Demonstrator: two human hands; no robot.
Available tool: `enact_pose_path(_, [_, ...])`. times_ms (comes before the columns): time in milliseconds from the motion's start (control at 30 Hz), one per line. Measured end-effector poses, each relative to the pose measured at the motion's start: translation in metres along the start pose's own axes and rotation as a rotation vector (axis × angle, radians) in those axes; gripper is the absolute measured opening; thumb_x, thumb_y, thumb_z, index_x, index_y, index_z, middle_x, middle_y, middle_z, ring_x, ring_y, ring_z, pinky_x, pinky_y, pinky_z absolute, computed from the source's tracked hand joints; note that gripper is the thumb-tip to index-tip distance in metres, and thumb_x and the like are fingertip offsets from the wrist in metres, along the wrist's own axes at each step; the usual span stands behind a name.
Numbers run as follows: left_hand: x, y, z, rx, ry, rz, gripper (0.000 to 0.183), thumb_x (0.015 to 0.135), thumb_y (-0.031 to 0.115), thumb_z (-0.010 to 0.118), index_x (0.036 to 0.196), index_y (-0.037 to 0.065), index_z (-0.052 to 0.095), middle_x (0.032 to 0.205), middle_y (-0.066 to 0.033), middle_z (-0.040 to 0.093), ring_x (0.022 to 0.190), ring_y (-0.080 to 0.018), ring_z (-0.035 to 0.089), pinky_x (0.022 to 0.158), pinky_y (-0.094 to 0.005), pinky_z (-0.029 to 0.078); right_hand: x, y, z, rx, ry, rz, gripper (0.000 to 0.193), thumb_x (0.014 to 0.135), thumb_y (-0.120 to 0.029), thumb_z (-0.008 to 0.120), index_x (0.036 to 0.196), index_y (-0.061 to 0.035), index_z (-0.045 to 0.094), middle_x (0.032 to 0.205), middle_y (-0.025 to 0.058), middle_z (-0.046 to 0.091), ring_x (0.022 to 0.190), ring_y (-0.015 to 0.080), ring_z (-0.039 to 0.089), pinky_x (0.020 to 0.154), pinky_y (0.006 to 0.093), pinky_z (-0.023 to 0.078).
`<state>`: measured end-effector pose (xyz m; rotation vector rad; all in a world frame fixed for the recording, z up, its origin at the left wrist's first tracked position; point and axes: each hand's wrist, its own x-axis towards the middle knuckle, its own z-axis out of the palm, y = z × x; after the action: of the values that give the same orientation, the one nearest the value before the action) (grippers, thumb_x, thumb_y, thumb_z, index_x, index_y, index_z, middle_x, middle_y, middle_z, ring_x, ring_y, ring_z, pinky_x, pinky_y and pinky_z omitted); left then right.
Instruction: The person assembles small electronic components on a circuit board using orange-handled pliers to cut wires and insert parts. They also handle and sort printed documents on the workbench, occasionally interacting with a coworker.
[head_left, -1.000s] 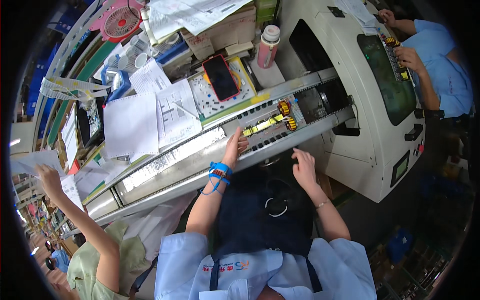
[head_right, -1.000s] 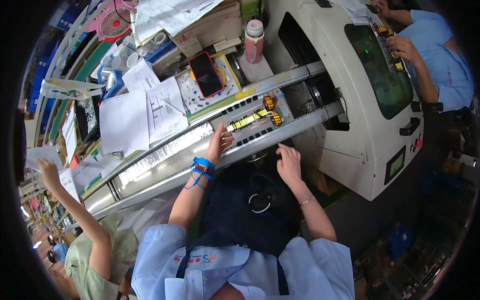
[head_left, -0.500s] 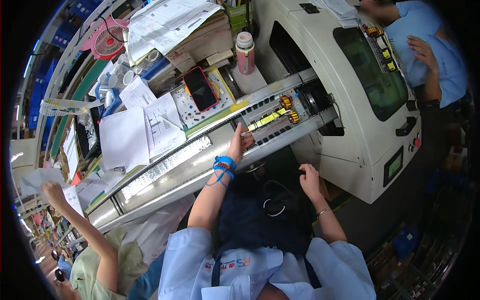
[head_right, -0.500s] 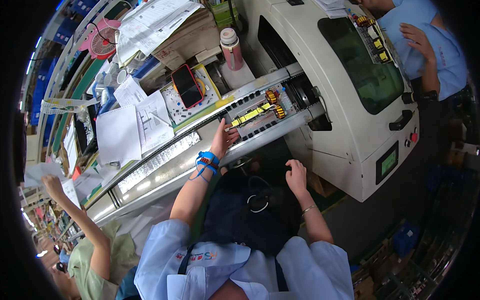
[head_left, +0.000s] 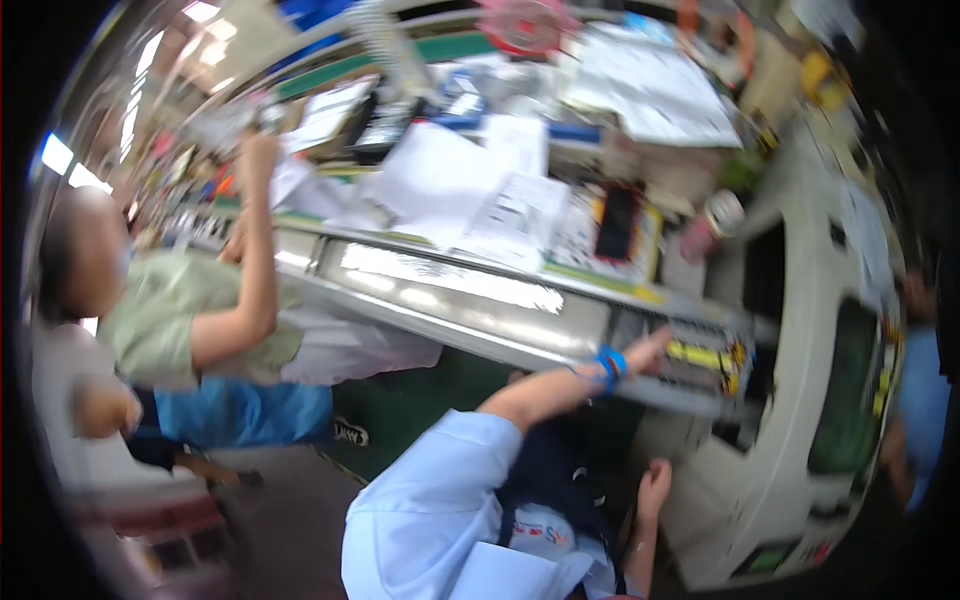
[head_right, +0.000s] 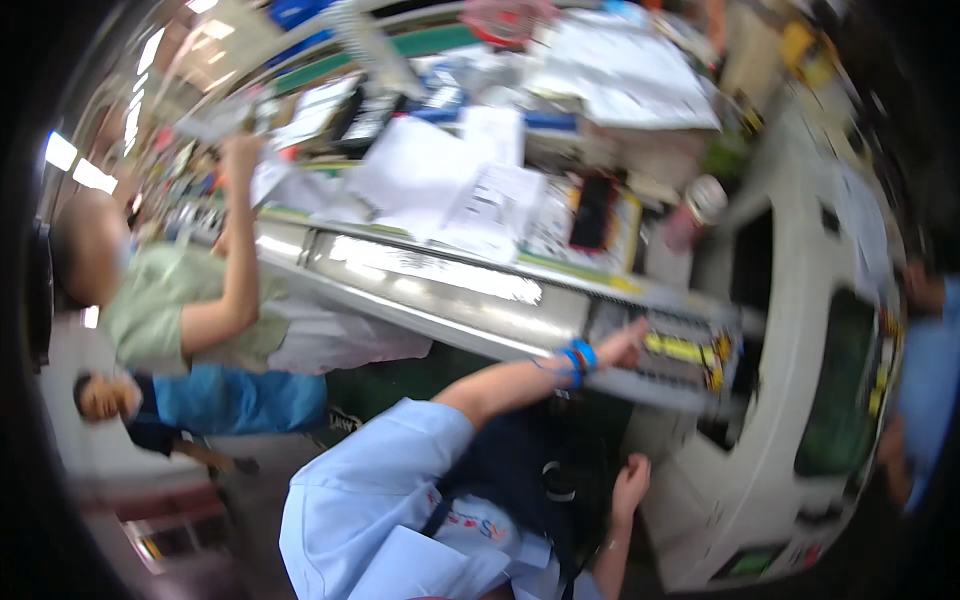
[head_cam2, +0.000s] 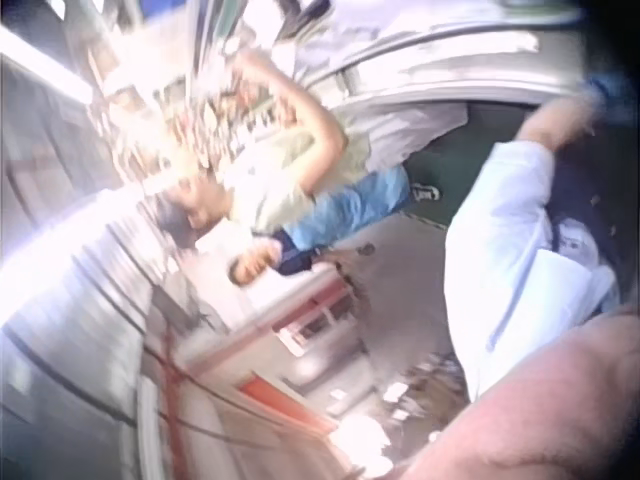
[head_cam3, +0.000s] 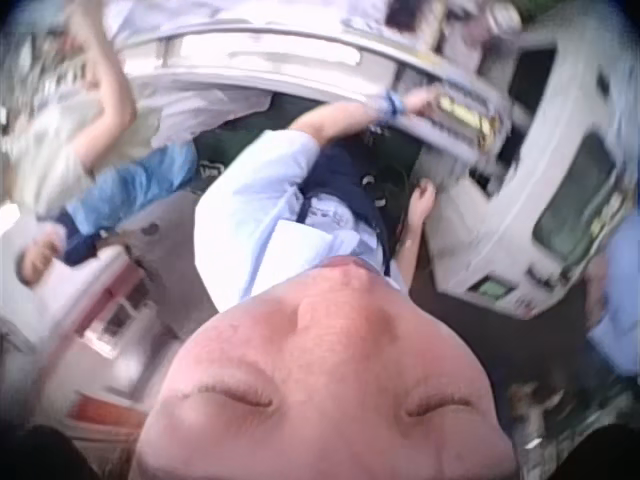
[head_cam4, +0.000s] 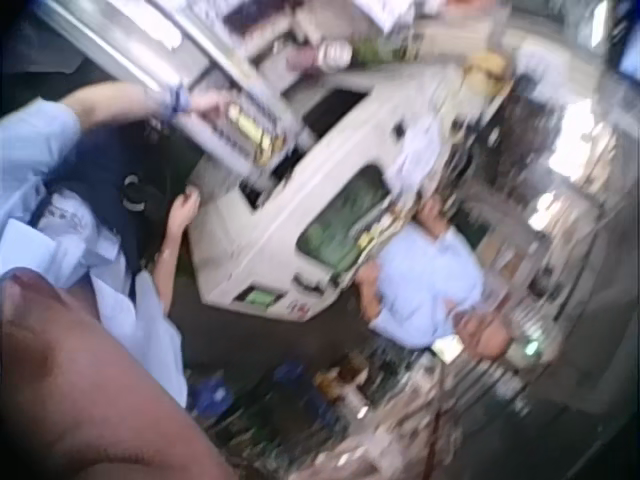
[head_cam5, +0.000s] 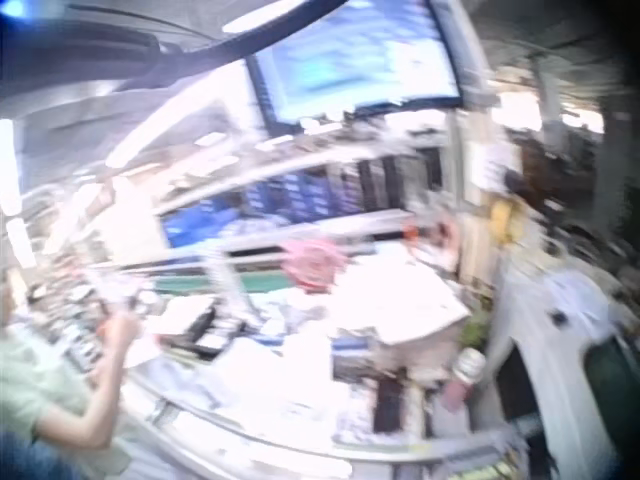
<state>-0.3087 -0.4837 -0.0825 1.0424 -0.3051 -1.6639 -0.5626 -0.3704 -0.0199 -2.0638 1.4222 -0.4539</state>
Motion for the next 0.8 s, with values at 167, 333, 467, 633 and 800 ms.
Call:
enact_pose_path(167, [0.020,-0.012,0.037,-0.121,-0.083,-0.061,0.061,0.073,0.069,0.035,0.081,0.011,0.051,0.059,0.0003,0.036,0.052,-0.0098,0.033,0.047,-0.0256,0.025,0.003,0.045,0.006,-0.049,-0.196,0.027,0.018,0.065,0.003,0.046,0.083,-0.0010,0.050,0.078,0.0130,0.050,0.071,0.0252,0.050,0.065,0.0319,0.041])
enact_pose_path(333, [0.051,-0.028,0.077,-0.099,-0.099,-0.072,0.073,0.065,0.075,0.039,0.101,0.013,0.051,0.067,0.0022,0.035,0.054,-0.0092,0.030,0.048,-0.0233,0.026,0.016,0.067,0.008,-0.025,-0.310,0.170,0.023,0.063,0.001,0.050,0.085,-0.0040,0.051,0.075,0.0080,0.052,0.070,0.0166,0.050,0.060,0.0275,0.041])
enact_pose_path(467, [0.067,-0.031,0.093,-0.138,-0.159,-0.065,0.063,0.070,0.072,0.034,0.093,0.016,0.052,0.054,0.0066,0.022,0.046,-0.0066,0.020,0.042,-0.0231,0.016,0.025,0.107,0.009,-0.050,-0.506,0.079,0.023,0.072,-0.009,0.051,0.094,-0.0027,0.051,0.092,0.0138,0.052,0.088,0.0251,0.049,0.076,0.0346,0.038])
enact_pose_path(633, [0.063,-0.025,0.123,-0.151,-0.086,-0.029,0.058,0.072,0.071,0.031,0.063,0.015,0.042,0.049,0.0064,0.020,0.042,-0.0071,0.018,0.040,-0.0247,0.014,0.033,0.134,0.005,-0.041,-0.510,0.027,0.023,0.077,-0.011,0.050,0.097,-0.0012,0.052,0.096,0.0178,0.054,0.091,0.0282,0.051,0.080,0.0346,0.039])
enact_pose_path(800, [0.088,-0.039,0.144,-0.124,-0.218,-0.014,0.058,0.072,0.072,0.028,0.083,0.015,0.032,0.079,-0.0014,0.028,0.070,-0.0148,0.027,0.060,-0.0295,0.023,0.039,0.105,-0.007,-0.067,-0.533,0.112,0.024,0.078,-0.012,0.051,0.100,-0.0013,0.052,0.096,0.0186,0.055,0.090,0.0285,0.053,0.080,0.0331,0.041])
